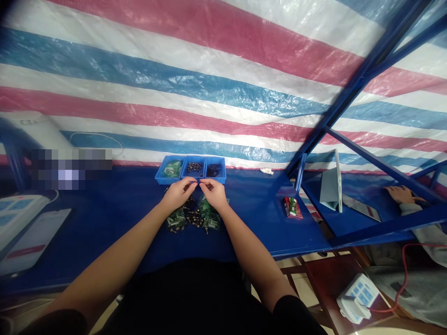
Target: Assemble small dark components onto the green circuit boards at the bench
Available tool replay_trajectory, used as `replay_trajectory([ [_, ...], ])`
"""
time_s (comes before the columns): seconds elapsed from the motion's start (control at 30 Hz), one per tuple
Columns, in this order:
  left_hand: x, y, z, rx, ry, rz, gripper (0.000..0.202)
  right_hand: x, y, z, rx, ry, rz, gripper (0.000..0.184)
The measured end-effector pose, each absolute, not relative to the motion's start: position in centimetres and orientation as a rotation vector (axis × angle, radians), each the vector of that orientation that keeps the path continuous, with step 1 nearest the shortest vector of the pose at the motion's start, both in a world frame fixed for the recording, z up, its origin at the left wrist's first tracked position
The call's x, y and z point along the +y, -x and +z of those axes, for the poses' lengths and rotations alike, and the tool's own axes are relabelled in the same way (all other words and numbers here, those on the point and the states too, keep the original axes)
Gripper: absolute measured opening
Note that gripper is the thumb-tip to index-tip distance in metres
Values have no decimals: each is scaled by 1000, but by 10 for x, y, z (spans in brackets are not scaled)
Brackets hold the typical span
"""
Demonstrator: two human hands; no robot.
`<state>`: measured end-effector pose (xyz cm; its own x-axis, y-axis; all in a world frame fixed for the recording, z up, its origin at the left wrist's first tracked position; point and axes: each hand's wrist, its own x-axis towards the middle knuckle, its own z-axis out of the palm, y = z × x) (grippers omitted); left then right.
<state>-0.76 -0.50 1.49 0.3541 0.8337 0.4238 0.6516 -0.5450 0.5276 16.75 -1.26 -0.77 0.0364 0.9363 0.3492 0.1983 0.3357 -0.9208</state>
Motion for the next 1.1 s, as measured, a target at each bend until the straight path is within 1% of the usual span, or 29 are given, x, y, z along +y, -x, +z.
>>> replay_trajectory([
  [0.17, -4, 8, 13, 1318, -2377, 981, 29, -12, -168, -10, -1437, 1090, 803, 28],
  [0.43, -3, 8, 15, 1305, -2400, 961, 34, -12, -167, -12, -1429, 1079, 821, 29],
  [0.73, -3, 9, 13, 1312, -2384, 1010, 28, -13, -167, -8, -1430, 1090, 828, 29],
  [1.1, 0, 8, 13, 1327, -2396, 1007, 27, -13, -167, -7, -1441, 1065, 835, 33],
])
